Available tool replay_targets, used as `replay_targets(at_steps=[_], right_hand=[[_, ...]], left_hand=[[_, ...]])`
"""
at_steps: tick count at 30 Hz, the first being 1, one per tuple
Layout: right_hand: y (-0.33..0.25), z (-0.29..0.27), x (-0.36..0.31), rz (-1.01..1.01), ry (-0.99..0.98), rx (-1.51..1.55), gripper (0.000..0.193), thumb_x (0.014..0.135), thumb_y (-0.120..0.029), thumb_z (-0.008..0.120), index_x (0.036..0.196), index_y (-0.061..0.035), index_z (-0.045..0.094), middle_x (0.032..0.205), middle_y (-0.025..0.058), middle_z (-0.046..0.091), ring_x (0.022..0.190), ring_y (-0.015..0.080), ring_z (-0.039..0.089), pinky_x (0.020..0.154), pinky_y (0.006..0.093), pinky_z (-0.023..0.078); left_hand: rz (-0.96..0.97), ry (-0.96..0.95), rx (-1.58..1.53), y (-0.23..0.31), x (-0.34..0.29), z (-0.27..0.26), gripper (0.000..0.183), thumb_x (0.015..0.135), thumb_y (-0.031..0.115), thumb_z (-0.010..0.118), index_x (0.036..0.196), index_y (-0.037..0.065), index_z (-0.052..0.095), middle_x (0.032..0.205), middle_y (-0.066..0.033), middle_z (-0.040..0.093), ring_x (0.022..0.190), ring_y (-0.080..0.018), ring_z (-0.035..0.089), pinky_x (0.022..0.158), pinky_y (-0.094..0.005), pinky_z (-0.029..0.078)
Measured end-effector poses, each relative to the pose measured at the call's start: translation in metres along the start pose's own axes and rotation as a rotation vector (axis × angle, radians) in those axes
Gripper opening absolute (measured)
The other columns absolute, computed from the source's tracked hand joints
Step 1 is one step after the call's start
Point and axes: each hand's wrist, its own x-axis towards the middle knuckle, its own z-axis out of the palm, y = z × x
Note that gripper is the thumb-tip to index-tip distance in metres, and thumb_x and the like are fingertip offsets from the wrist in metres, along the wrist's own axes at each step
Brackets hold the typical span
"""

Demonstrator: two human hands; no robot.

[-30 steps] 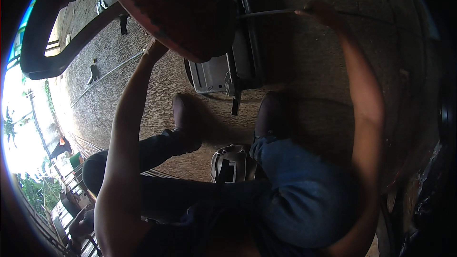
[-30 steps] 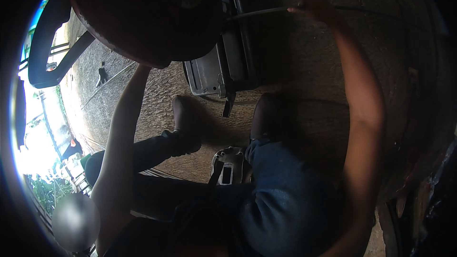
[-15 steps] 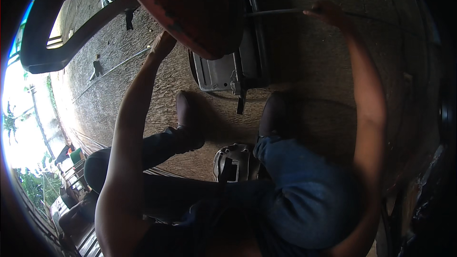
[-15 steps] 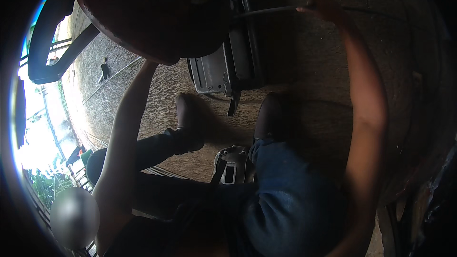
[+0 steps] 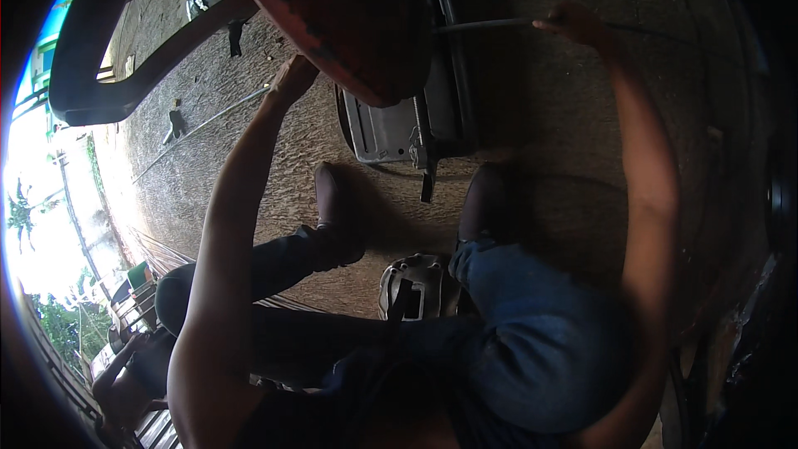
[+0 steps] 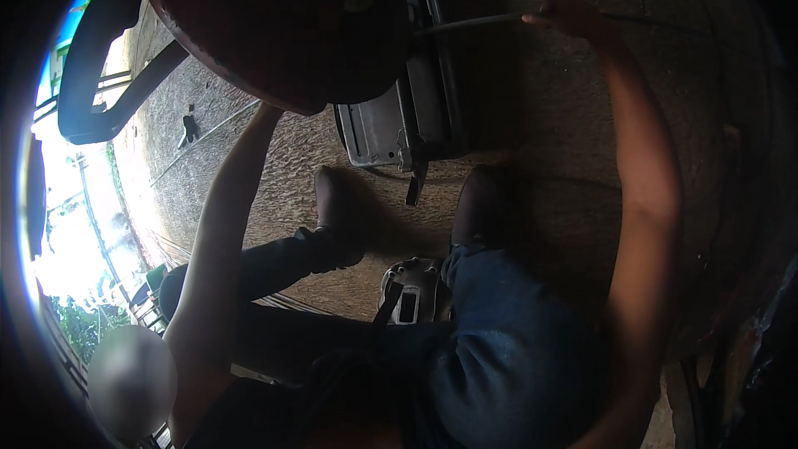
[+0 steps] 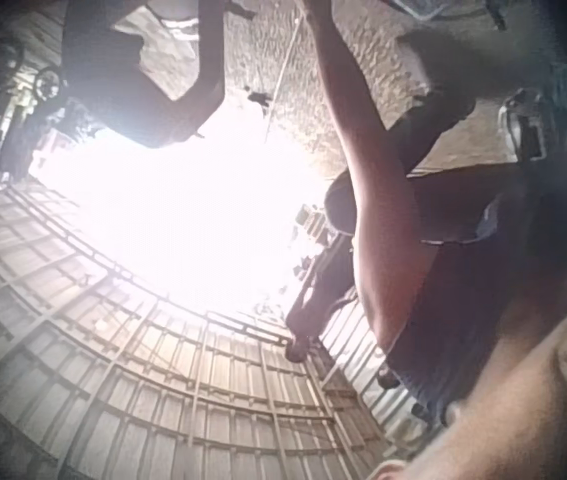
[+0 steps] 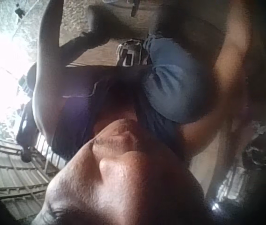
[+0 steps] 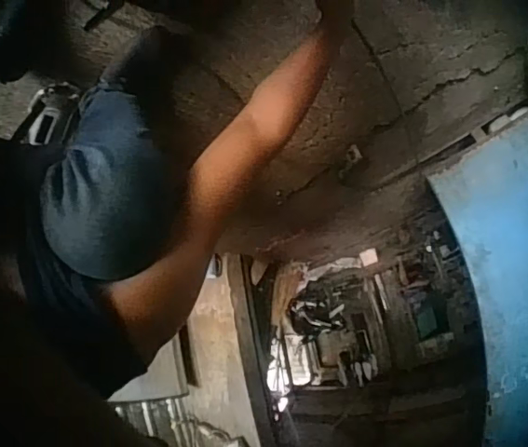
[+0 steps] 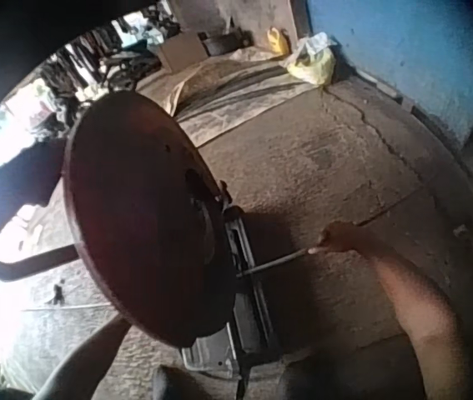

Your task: Cutting long metal rods using a bench-top abrasive cut-off saw.

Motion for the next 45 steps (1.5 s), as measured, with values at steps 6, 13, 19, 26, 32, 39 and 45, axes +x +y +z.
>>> replay_targets(at_steps=[6,13,19,26,32,39,45], right_hand=[[0.001,0.001,-0.01,-0.008,0.083,0.097,0.058,0.08,-0.058,0.06,0.072,-0.0002,0.062,0.068,0.017,0.059,0.065,0.0313,0.057,0.066,0.0431,0.045],[-0.037,-0.006,0.005,-0.106,0.069,0.154,0.052,0.081,-0.054,0.057,0.077,-0.0028,0.063,0.078,0.0151,0.062,0.078,0.0311,0.061,0.072,0.0441,0.046],[-0.037,0.019,-0.004,-0.056,0.035,0.059,0.047,0.085,-0.05,0.052,0.076,-0.005,0.064,0.077,0.0129,0.062,0.077,0.0297,0.062,0.072,0.0436,0.046],[-0.047,0.011,-0.009,-0.031,0.053,0.108,0.047,0.084,-0.051,0.052,0.076,-0.0063,0.064,0.074,0.0116,0.062,0.074,0.0284,0.062,0.071,0.0417,0.046],[-0.046,0.012,-0.008,-0.033,0.075,0.135,0.046,0.083,-0.053,0.054,0.078,-0.0076,0.064,0.073,0.0094,0.062,0.074,0.0263,0.062,0.071,0.0394,0.046],[-0.031,0.027,-0.01,-0.034,0.207,0.142,0.032,0.083,-0.039,0.061,0.089,-0.0082,0.069,0.084,0.0127,0.067,0.082,0.0291,0.064,0.075,0.0394,0.049],[-0.06,-0.004,-0.018,-0.011,0.073,0.077,0.035,0.093,-0.033,0.047,0.107,-0.0015,0.057,0.102,0.0189,0.062,0.094,0.0307,0.061,0.081,0.0427,0.047]], left_hand=[[-0.039,0.15,-0.064,0.022,-0.005,-0.06,0.033,0.079,0.02,0.067,0.109,0.007,0.061,0.106,-0.0181,0.062,0.098,-0.0328,0.06,0.083,-0.0413,0.05],[0.099,0.555,0.024,-0.071,-0.078,-0.253,0.035,0.09,0.018,0.056,0.122,0.004,0.055,0.12,-0.0161,0.058,0.111,-0.0257,0.055,0.098,-0.0349,0.039],[-0.048,0.766,0.256,0.113,-0.055,-0.367,0.058,0.091,0.017,0.052,0.141,0.002,0.028,0.125,-0.0146,0.053,0.108,-0.0201,0.057,0.097,-0.0353,0.043],[0.126,0.544,0.461,0.161,-0.055,-0.389,0.045,0.087,0.015,0.057,0.127,0.0,0.045,0.11,-0.0152,0.06,0.082,-0.0167,0.066,0.077,-0.0273,0.054],[-0.046,0.418,0.347,0.203,-0.079,-0.347,0.04,0.087,0.018,0.055,0.122,0.003,0.048,0.106,-0.0112,0.059,0.085,-0.0161,0.063,0.074,-0.027,0.052],[-0.221,0.276,0.191,0.255,-0.099,-0.285,0.034,0.086,0.021,0.054,0.117,0.006,0.053,0.103,-0.0065,0.058,0.09,-0.0154,0.06,0.07,-0.0266,0.05],[-0.352,0.164,0.095,0.288,-0.104,-0.255,0.031,0.086,0.024,0.053,0.112,0.008,0.056,0.1,-0.0032,0.057,0.093,-0.015,0.058,0.068,-0.0264,0.049]])
